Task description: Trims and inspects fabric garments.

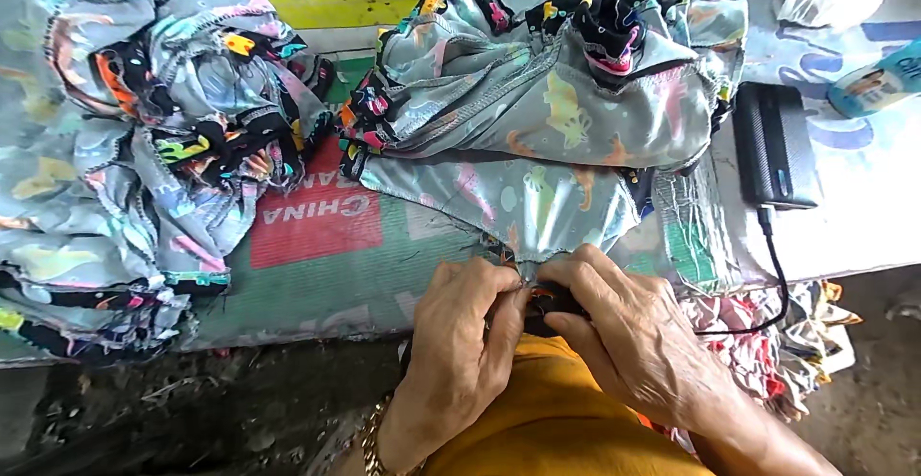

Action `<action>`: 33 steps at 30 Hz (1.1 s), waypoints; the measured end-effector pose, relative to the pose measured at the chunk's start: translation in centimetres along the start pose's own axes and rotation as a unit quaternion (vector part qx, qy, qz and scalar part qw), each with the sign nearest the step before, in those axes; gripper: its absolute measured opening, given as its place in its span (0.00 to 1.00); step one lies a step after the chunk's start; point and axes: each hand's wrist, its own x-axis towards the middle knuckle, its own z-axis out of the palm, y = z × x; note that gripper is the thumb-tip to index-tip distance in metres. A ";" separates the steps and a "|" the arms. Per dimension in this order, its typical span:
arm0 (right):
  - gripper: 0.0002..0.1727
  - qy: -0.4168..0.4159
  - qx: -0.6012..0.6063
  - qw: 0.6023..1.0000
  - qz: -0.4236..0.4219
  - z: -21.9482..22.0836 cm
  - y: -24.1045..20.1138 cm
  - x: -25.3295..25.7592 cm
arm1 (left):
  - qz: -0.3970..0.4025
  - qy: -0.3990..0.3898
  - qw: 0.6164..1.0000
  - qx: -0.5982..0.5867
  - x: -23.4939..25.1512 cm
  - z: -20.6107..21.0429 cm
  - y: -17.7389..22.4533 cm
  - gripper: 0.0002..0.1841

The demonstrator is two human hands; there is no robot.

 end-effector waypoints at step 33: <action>0.10 0.149 -0.098 0.980 -0.093 0.1 0.7 -1.8 | 0.243 0.042 0.942 0.229 -1.2 1.6 1.4 0.12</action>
